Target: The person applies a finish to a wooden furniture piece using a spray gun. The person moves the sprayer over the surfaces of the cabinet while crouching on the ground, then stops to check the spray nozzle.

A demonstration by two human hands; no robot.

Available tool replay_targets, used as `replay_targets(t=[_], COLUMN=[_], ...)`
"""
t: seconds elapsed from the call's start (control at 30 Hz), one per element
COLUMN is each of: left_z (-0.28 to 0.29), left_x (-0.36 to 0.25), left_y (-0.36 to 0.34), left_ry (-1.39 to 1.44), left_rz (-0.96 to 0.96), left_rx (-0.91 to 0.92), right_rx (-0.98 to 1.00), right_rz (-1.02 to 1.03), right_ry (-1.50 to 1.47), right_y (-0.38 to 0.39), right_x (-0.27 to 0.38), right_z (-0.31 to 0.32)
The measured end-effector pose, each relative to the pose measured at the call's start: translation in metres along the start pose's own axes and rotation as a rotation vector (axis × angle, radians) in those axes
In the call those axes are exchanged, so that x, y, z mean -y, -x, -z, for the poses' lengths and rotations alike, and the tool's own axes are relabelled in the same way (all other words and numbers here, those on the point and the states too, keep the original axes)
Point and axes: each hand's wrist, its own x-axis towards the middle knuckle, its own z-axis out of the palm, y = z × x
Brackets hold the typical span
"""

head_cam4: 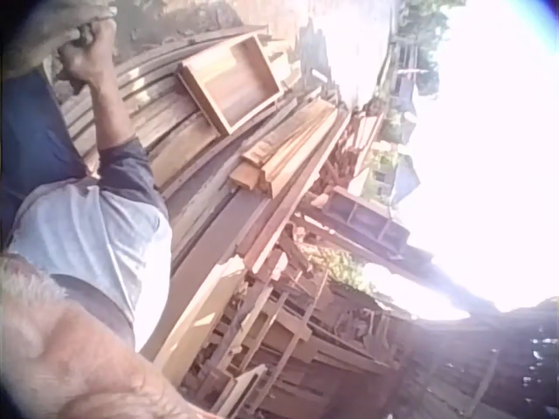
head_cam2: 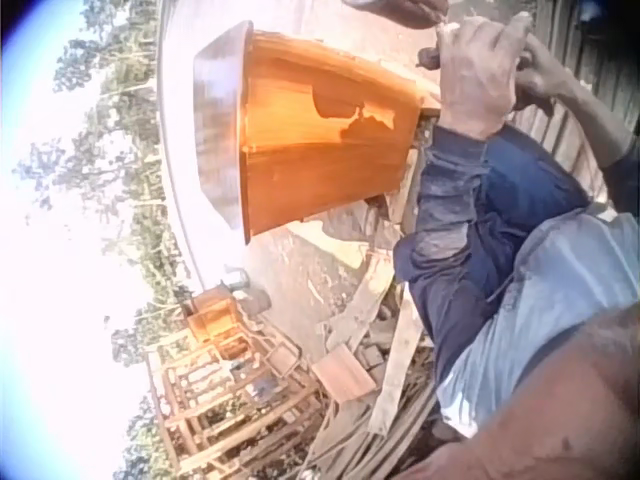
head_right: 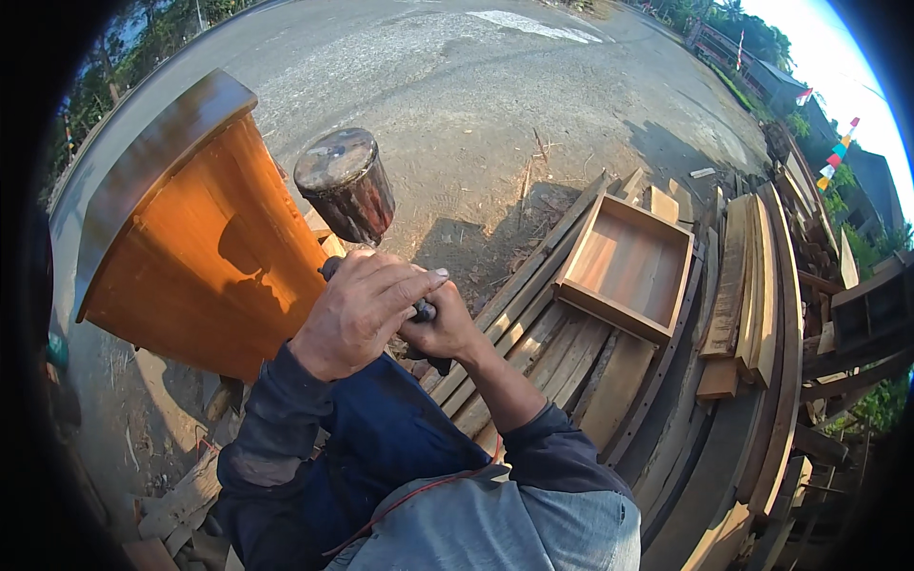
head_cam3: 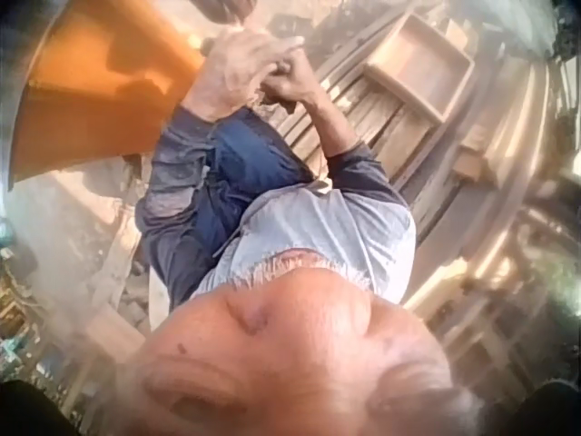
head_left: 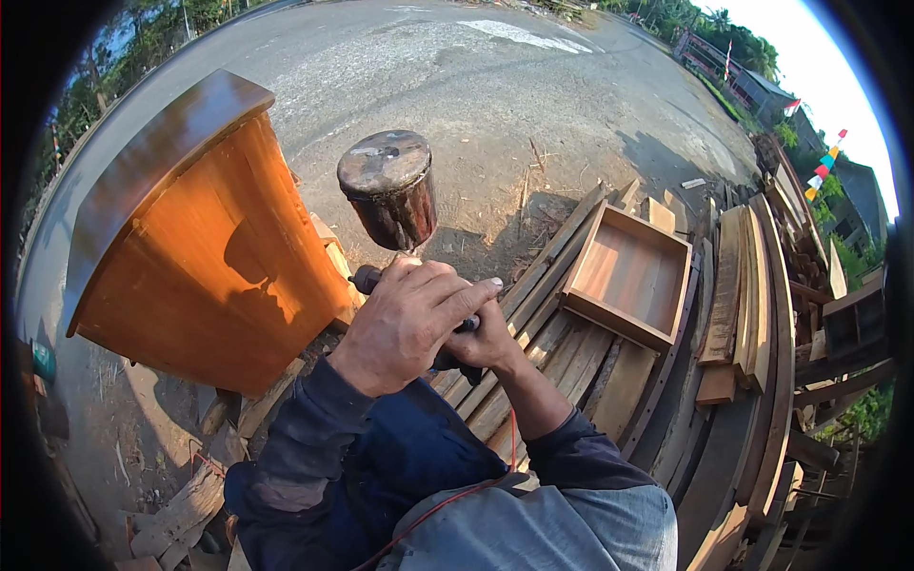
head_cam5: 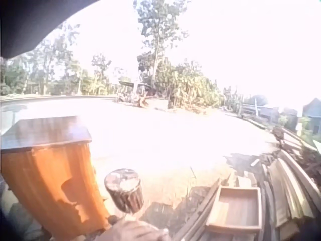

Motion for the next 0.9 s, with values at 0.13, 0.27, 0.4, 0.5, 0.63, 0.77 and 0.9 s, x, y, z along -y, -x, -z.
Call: replay_targets(t=[0.13,0.27,0.4,0.5,0.63,0.77,0.9], left_z=[-0.001,0.001,0.010,0.013,0.013,0.011,0.011], left_x=[0.001,0.000,-0.007,-0.006,-0.006,-0.002,-0.001], left_y=[0.004,0.007,0.012,0.019,0.017,0.018,0.016], left_ry=[-0.004,-0.088,-0.088,-0.035,-0.072,-0.066,-0.033], left_rz=[0.018,-0.012,0.025,0.069,0.059,0.016,0.012], left_rx=[-0.044,-0.134,-0.038,-0.024,-0.012,-0.002,0.016], right_rx=[-0.012,-0.029,-0.028,0.052,0.032,0.035,0.014], right_rz=[-0.024,0.042,-0.058,0.078,0.001,0.007,0.059], right_ry=[0.033,-0.006,-0.076,0.071,0.034,0.026,0.027], right_y=[0.004,-0.006,-0.002,-0.006,-0.003,-0.003,-0.005], right_x=[-0.006,0.000,-0.001,0.005,0.008,0.007,0.008], right_z=[-0.004,-0.009,-0.018,-0.022,-0.022,-0.019,-0.021])
